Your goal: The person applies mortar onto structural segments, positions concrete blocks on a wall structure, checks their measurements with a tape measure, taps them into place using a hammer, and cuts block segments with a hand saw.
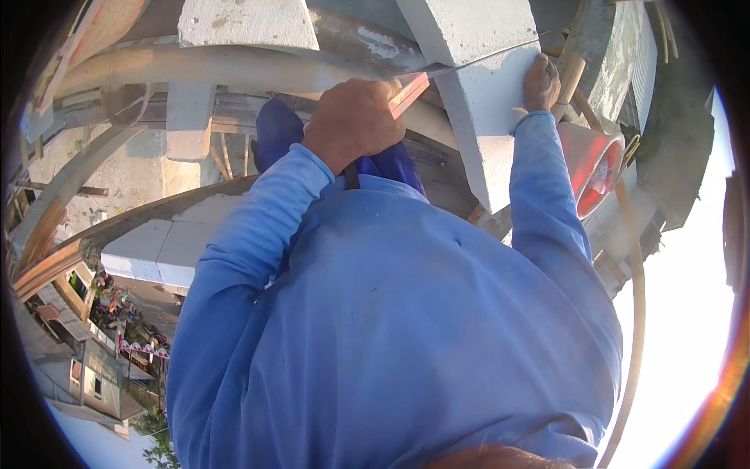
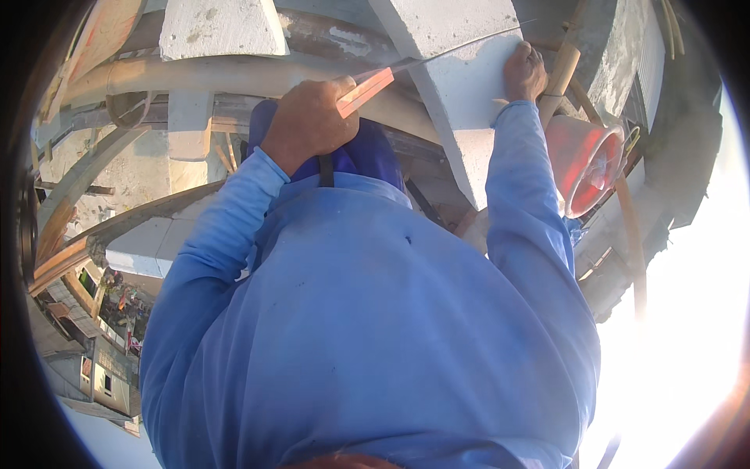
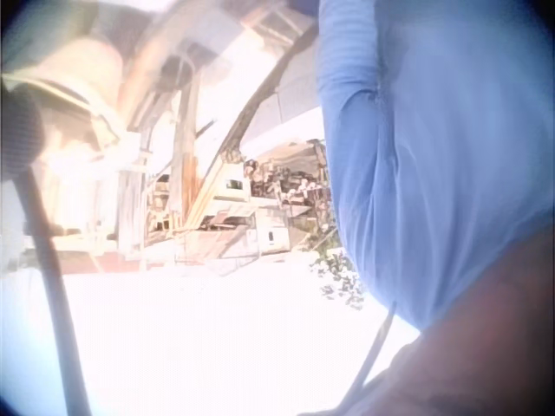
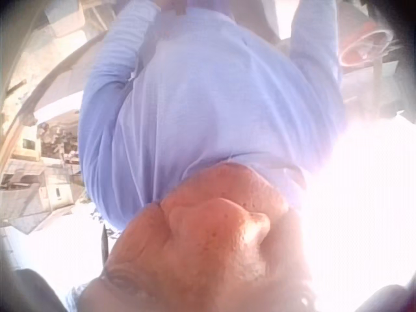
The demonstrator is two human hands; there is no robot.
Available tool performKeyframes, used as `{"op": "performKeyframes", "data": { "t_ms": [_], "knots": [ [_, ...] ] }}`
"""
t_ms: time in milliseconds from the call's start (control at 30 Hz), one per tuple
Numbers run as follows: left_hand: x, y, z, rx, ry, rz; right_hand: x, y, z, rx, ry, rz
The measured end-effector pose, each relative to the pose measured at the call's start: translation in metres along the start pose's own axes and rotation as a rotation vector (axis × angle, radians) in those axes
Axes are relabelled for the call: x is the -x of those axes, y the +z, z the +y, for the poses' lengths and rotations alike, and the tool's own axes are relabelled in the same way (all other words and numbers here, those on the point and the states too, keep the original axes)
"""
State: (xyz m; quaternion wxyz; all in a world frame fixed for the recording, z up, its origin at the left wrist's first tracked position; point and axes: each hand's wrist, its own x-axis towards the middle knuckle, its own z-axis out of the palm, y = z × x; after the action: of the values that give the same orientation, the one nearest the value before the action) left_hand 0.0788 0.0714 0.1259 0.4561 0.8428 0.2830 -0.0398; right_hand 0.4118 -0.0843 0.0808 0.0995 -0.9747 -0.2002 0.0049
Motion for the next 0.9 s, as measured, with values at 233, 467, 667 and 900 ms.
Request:
{"op": "performKeyframes", "data": {
  "t_ms": [233,467,667,900],
  "knots": [
    [0.105,0.002,-0.077,0.221,0.109,0.17,0.009,-0.002,0.004,0.01,0.102,-0.008],
    [0.022,0.024,-0.053,0.151,0.117,0.037,0.0,0.008,0.012,-0.024,0.051,-0.001],
    [0.07,0.013,-0.079,0.219,0.118,0.104,0.007,0.001,0.006,0.023,0.034,-0.009],
    [0.039,0.022,-0.07,0.175,0.092,0.008,0.005,0.004,0.016,-0.012,0.068,-0.042]
  ]
}}
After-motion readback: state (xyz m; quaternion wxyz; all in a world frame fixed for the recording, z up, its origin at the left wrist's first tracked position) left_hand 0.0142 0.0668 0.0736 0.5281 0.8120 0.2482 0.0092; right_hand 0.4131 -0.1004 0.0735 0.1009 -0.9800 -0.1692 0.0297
